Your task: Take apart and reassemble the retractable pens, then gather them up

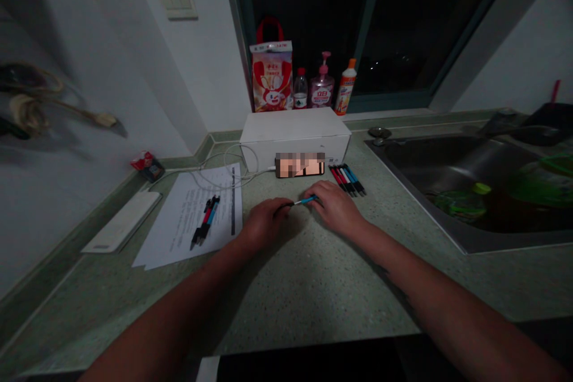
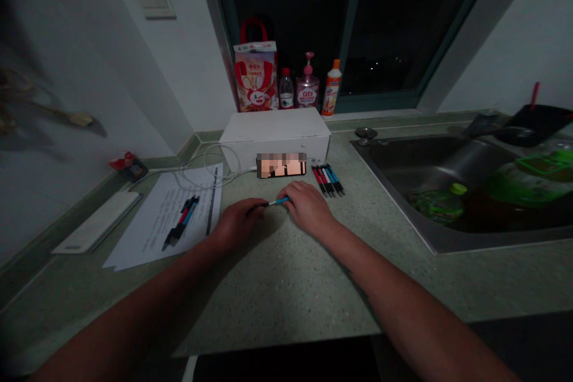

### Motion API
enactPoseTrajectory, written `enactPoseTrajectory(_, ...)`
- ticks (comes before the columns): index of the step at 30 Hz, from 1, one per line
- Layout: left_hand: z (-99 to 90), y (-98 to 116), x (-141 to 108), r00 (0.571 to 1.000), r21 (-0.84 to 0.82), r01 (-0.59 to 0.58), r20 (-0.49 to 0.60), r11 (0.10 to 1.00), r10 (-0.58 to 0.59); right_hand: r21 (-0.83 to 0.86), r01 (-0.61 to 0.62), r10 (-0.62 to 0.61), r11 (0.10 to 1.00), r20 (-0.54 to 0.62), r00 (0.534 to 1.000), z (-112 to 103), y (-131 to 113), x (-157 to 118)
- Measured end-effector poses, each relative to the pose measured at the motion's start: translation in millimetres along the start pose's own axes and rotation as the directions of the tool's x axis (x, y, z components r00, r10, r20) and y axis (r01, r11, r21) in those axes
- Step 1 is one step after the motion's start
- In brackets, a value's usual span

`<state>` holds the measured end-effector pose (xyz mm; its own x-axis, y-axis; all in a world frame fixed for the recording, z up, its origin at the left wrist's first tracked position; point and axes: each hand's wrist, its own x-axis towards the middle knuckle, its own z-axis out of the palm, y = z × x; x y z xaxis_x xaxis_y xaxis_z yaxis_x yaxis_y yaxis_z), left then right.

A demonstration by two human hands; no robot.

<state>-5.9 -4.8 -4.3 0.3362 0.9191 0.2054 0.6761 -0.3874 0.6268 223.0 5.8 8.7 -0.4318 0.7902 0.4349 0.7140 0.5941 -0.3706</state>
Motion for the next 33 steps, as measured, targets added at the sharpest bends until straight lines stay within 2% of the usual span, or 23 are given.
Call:
enactPoseTrajectory(5, -3.7, -2.8, 1.2, 0.994, -0.014, 0.059, -0.095, 0.998, -0.06, -0.065, -0.106, 0.098, 0.992, -0.107, 0.989, -4.6, 16.2, 1.1)
enactPoseTrajectory(9, -3.1, -4.0, 3.1, 0.991, 0.041, 0.024, -0.136, 0.999, -0.019, 0.061, -0.264, 0.27, 0.963, -0.172, 0.947, -0.3, 26.2, 2.2)
enactPoseTrajectory(12, -0.8, 1.5, 1.1, 0.995, 0.091, -0.066, -0.066, 0.994, 0.072, 0.22, -0.351, 0.384, 0.91, -0.129, 0.914, 6.8, 24.7, 3.8)
enactPoseTrajectory(16, 4.6, 14.3, -6.0, 0.978, 0.152, -0.18, 0.133, 0.972, 0.16, 0.31, -0.357, 0.396, 0.881, -0.07, 0.915, 13.5, 18.2, 4.3)
enactPoseTrajectory(17, 5.9, 16.6, -7.6, 0.973, 0.159, -0.193, 0.157, 0.968, 0.168, 0.307, -0.346, 0.384, 0.887, -0.073, 0.921, 13.9, 16.7, 3.9)
enactPoseTrajectory(19, 8.0, 18.9, -9.1, 0.981, 0.127, -0.162, 0.124, 0.979, 0.147, 0.278, -0.288, 0.323, 0.916, -0.09, 0.942, 12.7, 13.8, 2.7)
enactPoseTrajectory(21, 9.1, 18.0, -8.1, 0.999, -0.005, -0.047, 0.027, 0.999, 0.047, 0.218, -0.182, 0.208, 0.959, -0.103, 0.973, 9.2, 10.1, 1.7)
enactPoseTrajectory(23, 9.0, 15.7, -4.9, 0.994, -0.226, 0.096, -0.032, 0.969, -0.106, 0.128, -0.057, 0.069, 0.99, -0.09, 0.993, 4.4, 5.0, 1.4)
enactPoseTrajectory(25, 8.0, 13.8, -1.0, 0.976, -0.426, 0.206, 0.022, 0.881, -0.218, 0.03, 0.051, -0.049, 0.998, -0.067, 0.997, 0.0, -1.1, 1.8)
enactPoseTrajectory(28, 6.3, 14.0, 2.3, 0.959, -0.555, 0.282, 0.155, 0.782, -0.236, -0.093, 0.17, -0.175, 0.981, -0.048, 0.983, -3.3, -9.4, 3.0)
enactPoseTrajectory(30, 5.6, 14.9, 2.3, 0.961, -0.569, 0.277, 0.18, 0.774, -0.211, -0.135, 0.226, -0.232, 0.965, -0.033, 0.972, -3.3, -13.1, 3.6)
enactPoseTrajectory(33, 5.3, 14.8, 1.1, 0.966, -0.559, 0.258, 0.162, 0.788, -0.202, -0.133, 0.253, -0.258, 0.958, -0.017, 0.966, -2.0, -15.6, 4.3)
